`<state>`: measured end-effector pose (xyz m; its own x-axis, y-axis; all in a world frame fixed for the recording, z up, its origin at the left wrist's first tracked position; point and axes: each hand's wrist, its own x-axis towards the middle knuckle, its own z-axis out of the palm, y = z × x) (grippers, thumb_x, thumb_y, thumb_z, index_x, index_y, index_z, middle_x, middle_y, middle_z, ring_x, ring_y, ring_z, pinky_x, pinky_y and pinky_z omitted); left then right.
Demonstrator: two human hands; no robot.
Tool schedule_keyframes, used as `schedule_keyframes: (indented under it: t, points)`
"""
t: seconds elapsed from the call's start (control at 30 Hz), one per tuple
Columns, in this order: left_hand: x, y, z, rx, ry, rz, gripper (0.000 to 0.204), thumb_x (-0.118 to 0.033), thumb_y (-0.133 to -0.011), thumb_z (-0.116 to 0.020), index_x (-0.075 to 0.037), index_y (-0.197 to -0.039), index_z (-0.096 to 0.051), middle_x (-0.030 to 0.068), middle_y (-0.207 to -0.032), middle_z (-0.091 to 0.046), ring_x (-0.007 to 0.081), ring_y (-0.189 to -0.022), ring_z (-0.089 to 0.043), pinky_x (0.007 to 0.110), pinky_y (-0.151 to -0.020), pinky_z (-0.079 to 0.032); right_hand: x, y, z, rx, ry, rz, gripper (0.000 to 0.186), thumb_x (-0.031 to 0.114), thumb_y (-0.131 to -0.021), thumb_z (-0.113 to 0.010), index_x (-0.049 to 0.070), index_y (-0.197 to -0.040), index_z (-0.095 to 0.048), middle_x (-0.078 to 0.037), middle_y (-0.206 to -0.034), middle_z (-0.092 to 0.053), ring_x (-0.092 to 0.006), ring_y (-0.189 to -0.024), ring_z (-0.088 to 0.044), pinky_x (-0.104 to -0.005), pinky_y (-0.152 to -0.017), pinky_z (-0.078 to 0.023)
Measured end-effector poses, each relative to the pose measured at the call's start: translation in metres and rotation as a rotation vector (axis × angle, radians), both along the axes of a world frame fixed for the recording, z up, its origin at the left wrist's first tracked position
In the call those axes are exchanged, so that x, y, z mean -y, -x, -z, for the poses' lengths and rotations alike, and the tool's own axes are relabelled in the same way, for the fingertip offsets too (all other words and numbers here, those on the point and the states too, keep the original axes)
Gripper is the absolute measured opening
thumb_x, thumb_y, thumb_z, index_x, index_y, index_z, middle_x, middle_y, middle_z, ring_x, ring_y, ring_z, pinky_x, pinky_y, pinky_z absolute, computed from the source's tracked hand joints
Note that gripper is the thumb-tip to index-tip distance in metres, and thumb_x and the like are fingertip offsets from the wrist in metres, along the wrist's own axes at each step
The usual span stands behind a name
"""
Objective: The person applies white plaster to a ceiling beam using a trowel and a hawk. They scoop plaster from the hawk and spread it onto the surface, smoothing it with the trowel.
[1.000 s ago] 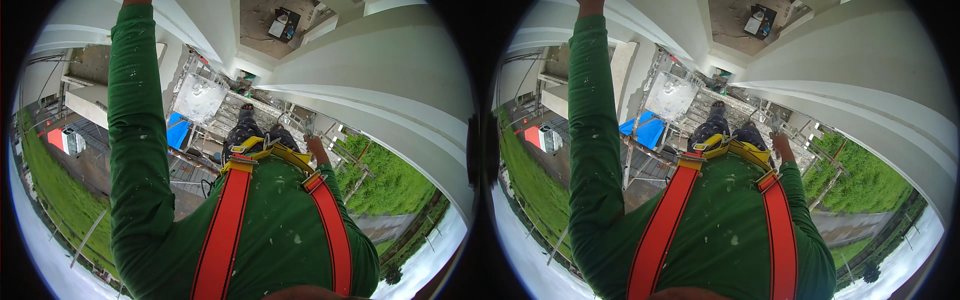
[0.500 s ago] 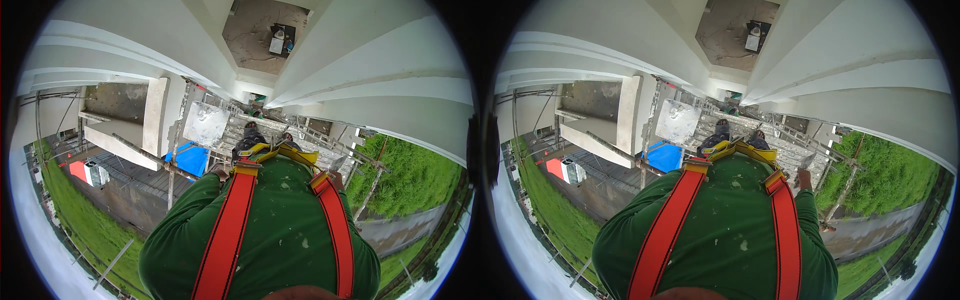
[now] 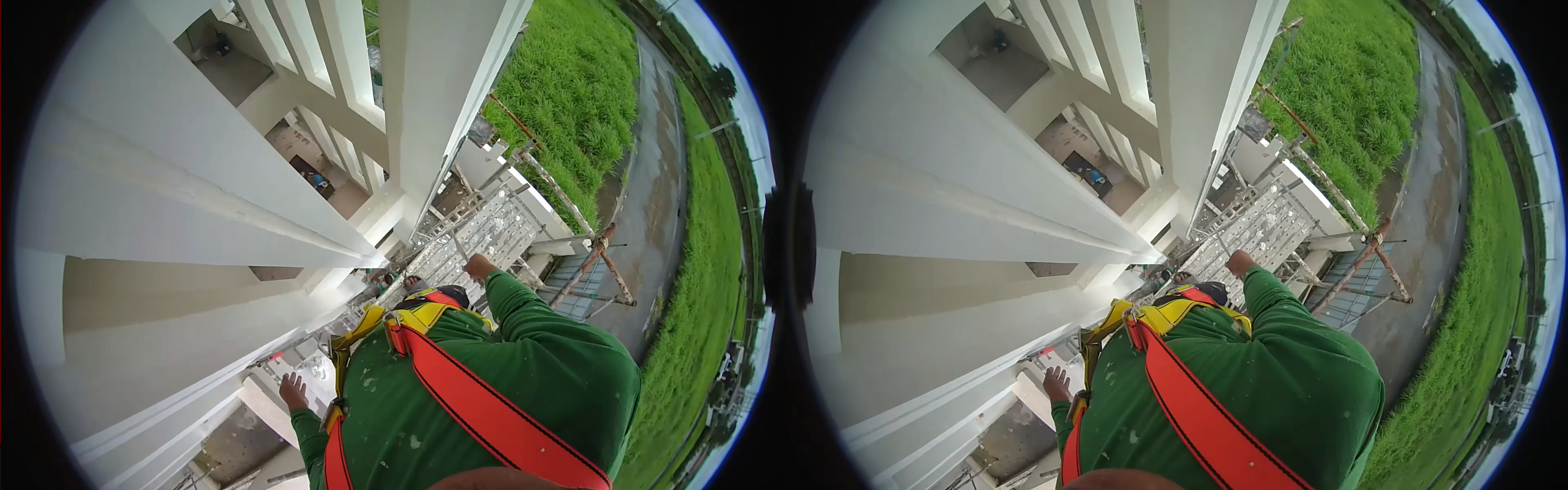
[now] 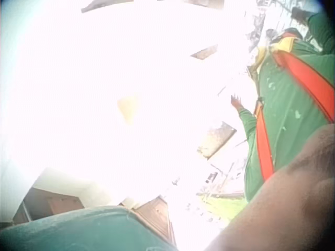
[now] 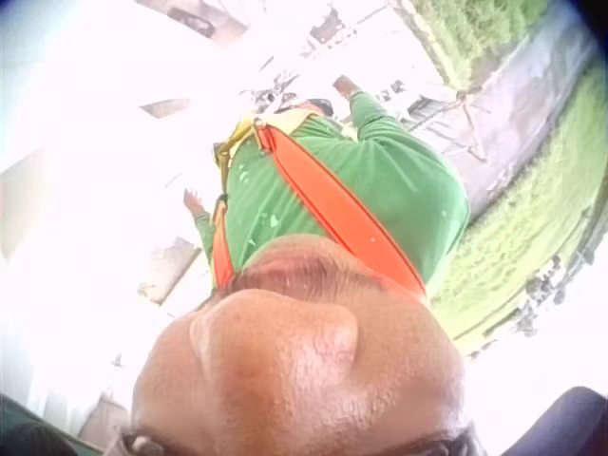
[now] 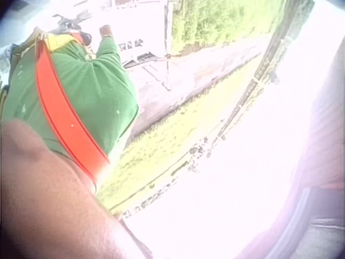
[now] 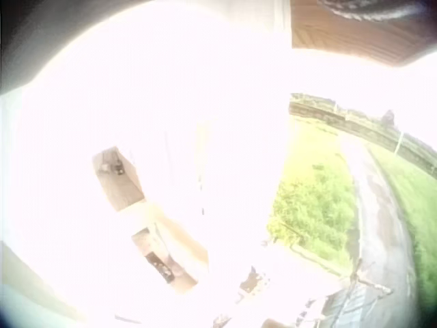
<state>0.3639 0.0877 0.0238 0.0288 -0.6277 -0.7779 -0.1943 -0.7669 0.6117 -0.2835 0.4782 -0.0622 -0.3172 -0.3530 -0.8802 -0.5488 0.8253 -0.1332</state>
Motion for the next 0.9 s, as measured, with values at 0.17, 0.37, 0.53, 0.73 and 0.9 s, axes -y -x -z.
schedule_keyframes:
  t: [0.17,0.37,0.53,0.73,0.9]
  points:
    - [0.036,0.054,0.017,0.06,-0.023,0.297,0.053,-0.036,-0.097,-0.046,-0.009,-0.143,-0.042,0.0125,-0.138,-0.056,0.0312,-0.112,-0.06,0.049,-0.086,-0.045,-0.001,-0.006,0.009,-0.057,0.16,0.589,0.04,0.033,-0.092,-0.056,-0.003,-0.086,-0.072,-0.016,-0.08,-0.071,-0.0306,-0.07,-0.07,-0.0433,-0.067,-0.057]
    - [-0.025,0.161,0.048,0.121,-0.025,0.618,0.049,-0.034,-0.095,-0.048,-0.009,-0.137,-0.045,0.0129,-0.13,-0.058,0.0321,-0.107,-0.061,0.049,-0.083,-0.046,-0.07,-0.017,0.05,-0.147,0.114,-0.244,0.024,0.023,-0.088,-0.063,0.004,-0.097,-0.075,-0.014,-0.097,-0.073,-0.0309,-0.088,-0.071,-0.0458,-0.074,-0.056]
    - [-0.047,0.189,0.039,0.156,-0.006,0.733,0.045,-0.032,-0.094,-0.05,-0.008,-0.132,-0.048,0.0133,-0.124,-0.06,0.0328,-0.103,-0.062,0.049,-0.081,-0.047,-0.104,-0.032,0.074,-0.01,0.079,-0.269,0.023,0.019,-0.089,-0.059,0.007,-0.101,-0.075,-0.011,-0.096,-0.073,-0.0307,-0.089,-0.071,-0.0479,-0.072,-0.055]
    - [-0.061,0.199,0.033,0.179,-0.005,0.738,0.04,-0.029,-0.093,-0.052,-0.008,-0.127,-0.051,0.0137,-0.116,-0.063,0.0337,-0.099,-0.063,0.05,-0.079,-0.047,-0.127,-0.037,0.097,-0.082,0.032,-0.283,0.026,0.025,-0.084,-0.069,0.007,-0.103,-0.075,-0.015,-0.107,-0.072,-0.0347,-0.097,-0.068,-0.0461,-0.083,-0.056]
    - [-0.072,0.197,0.028,0.222,0.002,0.749,0.036,-0.027,-0.091,-0.054,-0.008,-0.122,-0.053,0.014,-0.11,-0.065,0.0344,-0.095,-0.064,0.05,-0.077,-0.048,-0.105,-0.009,0.08,-0.109,0.087,-0.35,0.02,0.017,-0.085,-0.061,0.01,-0.1,-0.073,-0.012,-0.095,-0.071,-0.0312,-0.086,-0.071,-0.0455,-0.071,-0.057]
